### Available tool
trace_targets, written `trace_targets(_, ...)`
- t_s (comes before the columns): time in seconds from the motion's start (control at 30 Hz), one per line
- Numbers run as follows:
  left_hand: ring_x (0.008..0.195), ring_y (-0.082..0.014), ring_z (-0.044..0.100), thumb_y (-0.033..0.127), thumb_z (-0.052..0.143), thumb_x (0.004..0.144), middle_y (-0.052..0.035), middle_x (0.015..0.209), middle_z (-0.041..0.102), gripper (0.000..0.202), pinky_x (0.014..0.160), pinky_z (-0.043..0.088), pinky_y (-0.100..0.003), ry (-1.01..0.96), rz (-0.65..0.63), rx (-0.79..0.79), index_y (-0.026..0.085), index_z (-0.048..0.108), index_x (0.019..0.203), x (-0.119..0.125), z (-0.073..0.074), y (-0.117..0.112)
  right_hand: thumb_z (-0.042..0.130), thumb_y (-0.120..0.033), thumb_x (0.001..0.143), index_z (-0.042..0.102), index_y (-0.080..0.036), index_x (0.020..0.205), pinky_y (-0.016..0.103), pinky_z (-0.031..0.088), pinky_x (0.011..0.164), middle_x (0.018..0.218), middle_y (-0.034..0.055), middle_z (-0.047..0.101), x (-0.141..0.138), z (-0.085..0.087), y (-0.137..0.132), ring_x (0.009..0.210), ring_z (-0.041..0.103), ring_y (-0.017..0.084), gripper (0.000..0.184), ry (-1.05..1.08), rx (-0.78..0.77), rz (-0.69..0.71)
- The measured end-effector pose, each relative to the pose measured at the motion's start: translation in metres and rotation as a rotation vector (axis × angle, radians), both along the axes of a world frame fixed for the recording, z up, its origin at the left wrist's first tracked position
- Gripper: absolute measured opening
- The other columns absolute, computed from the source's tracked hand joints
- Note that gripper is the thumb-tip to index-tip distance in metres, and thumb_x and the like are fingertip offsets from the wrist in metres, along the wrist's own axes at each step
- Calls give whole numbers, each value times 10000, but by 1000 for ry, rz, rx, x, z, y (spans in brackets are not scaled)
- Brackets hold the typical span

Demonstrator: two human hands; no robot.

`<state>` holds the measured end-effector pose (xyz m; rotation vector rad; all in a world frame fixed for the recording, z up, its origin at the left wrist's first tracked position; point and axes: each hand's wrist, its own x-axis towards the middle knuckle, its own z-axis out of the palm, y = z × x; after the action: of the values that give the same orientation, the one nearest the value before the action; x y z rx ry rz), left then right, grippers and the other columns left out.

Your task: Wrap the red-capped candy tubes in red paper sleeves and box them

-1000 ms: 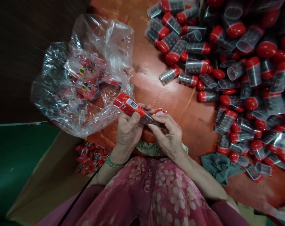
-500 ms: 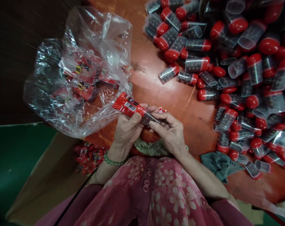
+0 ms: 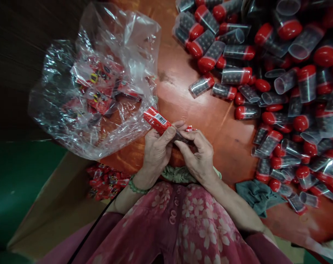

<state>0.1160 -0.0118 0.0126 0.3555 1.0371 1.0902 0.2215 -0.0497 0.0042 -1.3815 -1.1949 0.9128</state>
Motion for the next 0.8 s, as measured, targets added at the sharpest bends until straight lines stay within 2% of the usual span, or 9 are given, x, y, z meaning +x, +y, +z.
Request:
trace_targets(0.13,649,-147,701,503,857,630,-44,778,774,401,661,573,-266,-36,-18,61,164,752,816,-5,-3,-2,770,-311,796,698,-237,954,252,605,607,837,-21,735,1,1,8,681,697,122,189,268,-152,-12)
trace_targets(0.2,694,-164,714,547,834,647,-53,797,779,418,676,576,-279,-44,-27,91,170,739,800,-9,-3,-2,780,-370,783,687,-234,957,254,606,573,813,-23,734,1,2,12,640,691,121,240,337,-200,-5)
trace_targets(0.27,795,-192,733,557,822,661,-70,845,785,423,754,584,-308,-40,-30,98,168,733,802,-13,-2,0,785,-373,778,687,-230,955,259,609,593,825,-17,733,0,3,14,649,687,120,248,291,-182,-9)
trace_targets(0.33,848,-208,737,527,838,653,-75,859,785,403,818,580,-333,-29,-16,80,164,729,789,-15,0,1,773,-328,793,699,-228,951,273,610,648,839,-7,729,-1,4,13,697,688,127,201,159,-99,-27)
trace_targets(0.43,805,-203,736,475,887,589,-48,799,776,390,833,574,-339,-39,13,63,166,730,768,-14,-1,3,749,-255,810,717,-230,942,313,600,732,842,11,723,-1,4,11,781,693,155,139,-48,67,-67)
trace_targets(0.5,720,-173,718,445,906,559,-22,755,762,390,779,577,-313,-36,25,69,167,729,767,-12,-4,1,740,-240,818,718,-235,951,309,597,701,855,12,728,0,2,9,758,696,153,135,-27,69,-66)
trace_targets(0.63,551,-109,642,420,892,600,11,675,723,359,617,555,-247,3,4,85,166,706,773,-9,-6,-2,735,-311,835,700,-242,986,262,585,561,837,-14,741,2,-1,8,627,691,127,170,244,-121,4)
trace_targets(0.7,593,-122,669,464,875,622,-8,731,744,383,640,568,-256,-24,-5,110,174,700,802,-9,-4,-3,744,-322,826,700,-236,978,267,595,593,824,-13,737,2,-2,8,651,694,131,180,214,-118,-17)
trace_targets(0.8,790,-192,738,528,860,621,-51,845,775,426,777,597,-316,-76,9,139,186,709,824,-10,-1,0,742,-238,821,714,-233,967,295,600,705,860,8,736,1,0,9,759,698,143,149,-8,57,-45)
